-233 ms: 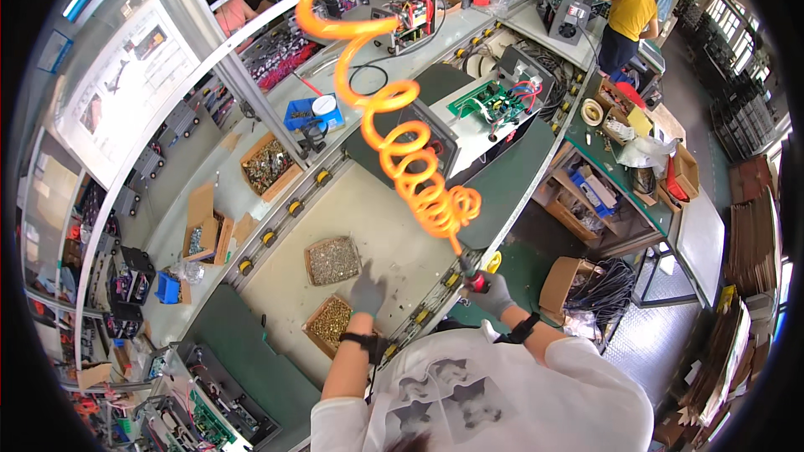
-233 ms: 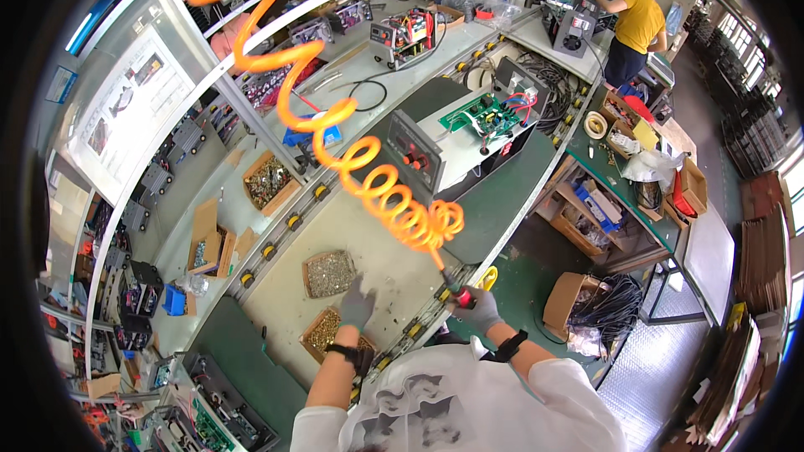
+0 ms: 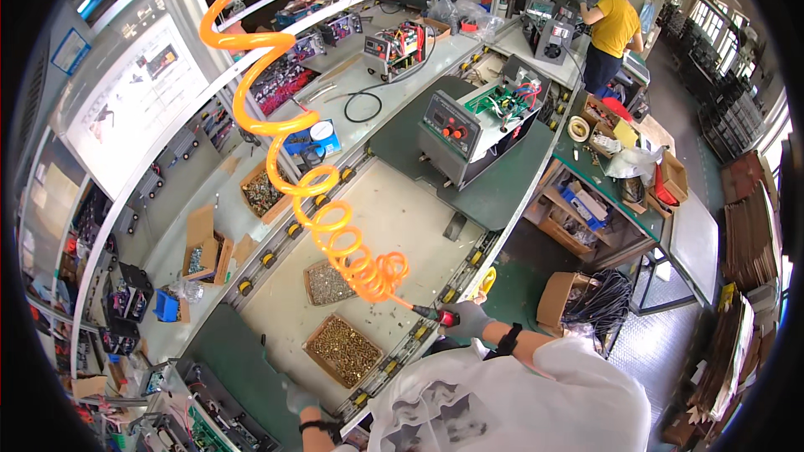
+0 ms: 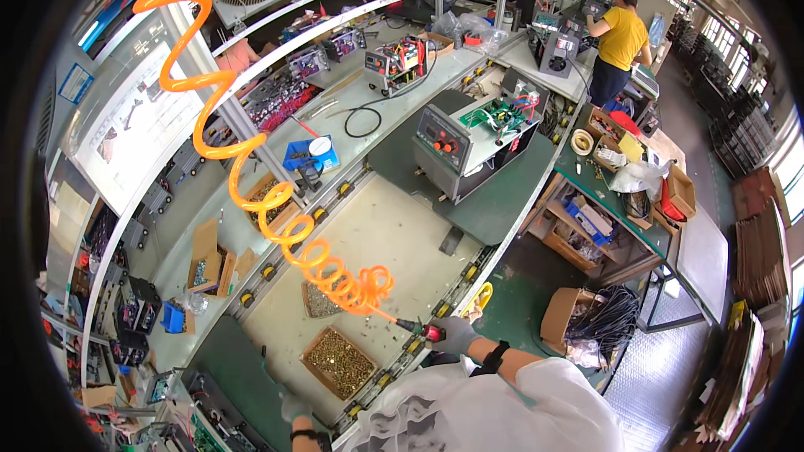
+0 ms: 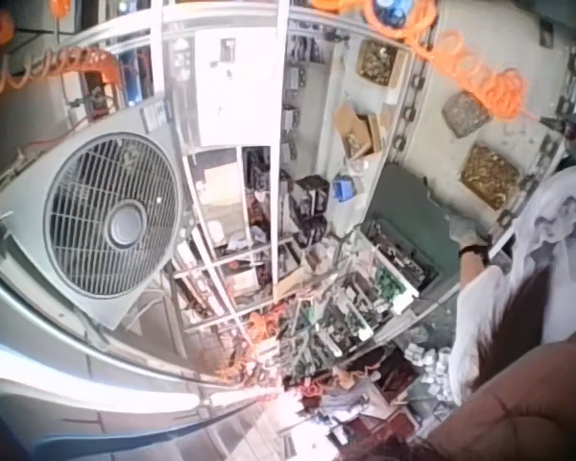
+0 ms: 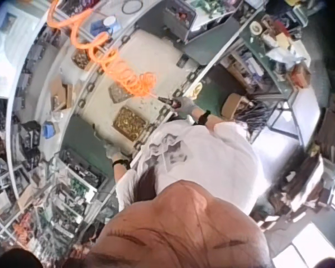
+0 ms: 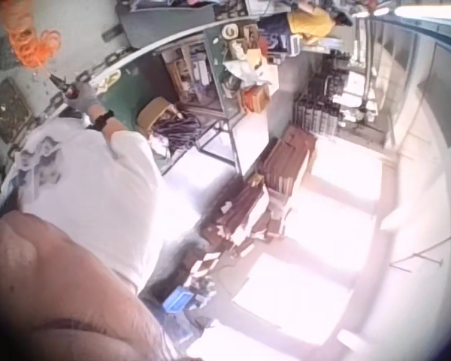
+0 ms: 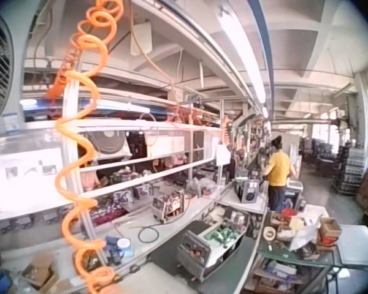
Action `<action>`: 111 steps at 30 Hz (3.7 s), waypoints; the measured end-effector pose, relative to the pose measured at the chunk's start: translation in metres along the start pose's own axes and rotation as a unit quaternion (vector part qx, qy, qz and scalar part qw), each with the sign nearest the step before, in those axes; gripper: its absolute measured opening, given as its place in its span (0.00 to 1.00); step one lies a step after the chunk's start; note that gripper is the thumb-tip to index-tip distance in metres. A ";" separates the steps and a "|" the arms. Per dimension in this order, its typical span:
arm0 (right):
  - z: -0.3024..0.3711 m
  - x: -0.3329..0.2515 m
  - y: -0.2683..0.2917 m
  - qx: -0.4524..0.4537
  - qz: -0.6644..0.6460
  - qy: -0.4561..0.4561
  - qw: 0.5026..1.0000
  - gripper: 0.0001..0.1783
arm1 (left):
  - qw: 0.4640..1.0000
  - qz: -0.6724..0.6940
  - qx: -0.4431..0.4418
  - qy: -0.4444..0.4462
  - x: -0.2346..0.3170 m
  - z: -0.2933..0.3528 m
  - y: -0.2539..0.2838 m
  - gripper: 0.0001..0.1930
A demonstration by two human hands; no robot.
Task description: Use a pneumatic screwdriver to secure components and wire connections inside an electronic equipment housing.
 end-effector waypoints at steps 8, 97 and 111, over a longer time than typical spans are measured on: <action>-0.004 -0.059 -0.053 -0.097 0.020 0.034 0.994 0.25 | 0.996 0.061 -0.057 0.006 -0.140 0.087 -0.078 0.62; 0.079 0.081 -0.054 -0.068 -0.207 -0.001 0.976 0.16 | 0.408 0.890 -0.020 0.202 0.027 0.237 -0.173 0.15; 0.083 -0.179 -0.092 0.079 -0.415 0.150 0.894 0.12 | 0.475 0.876 0.074 0.040 -0.115 0.159 -0.043 0.12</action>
Point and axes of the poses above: each hand's wrist, its own z-axis away from the middle knuckle, its own y-axis out of the back of the hand, x = y × z, the point moved 9 cm from there along -z, towards the middle knuckle, and after that the axes turned 2 degrees about -z, right-handed, at the moved point
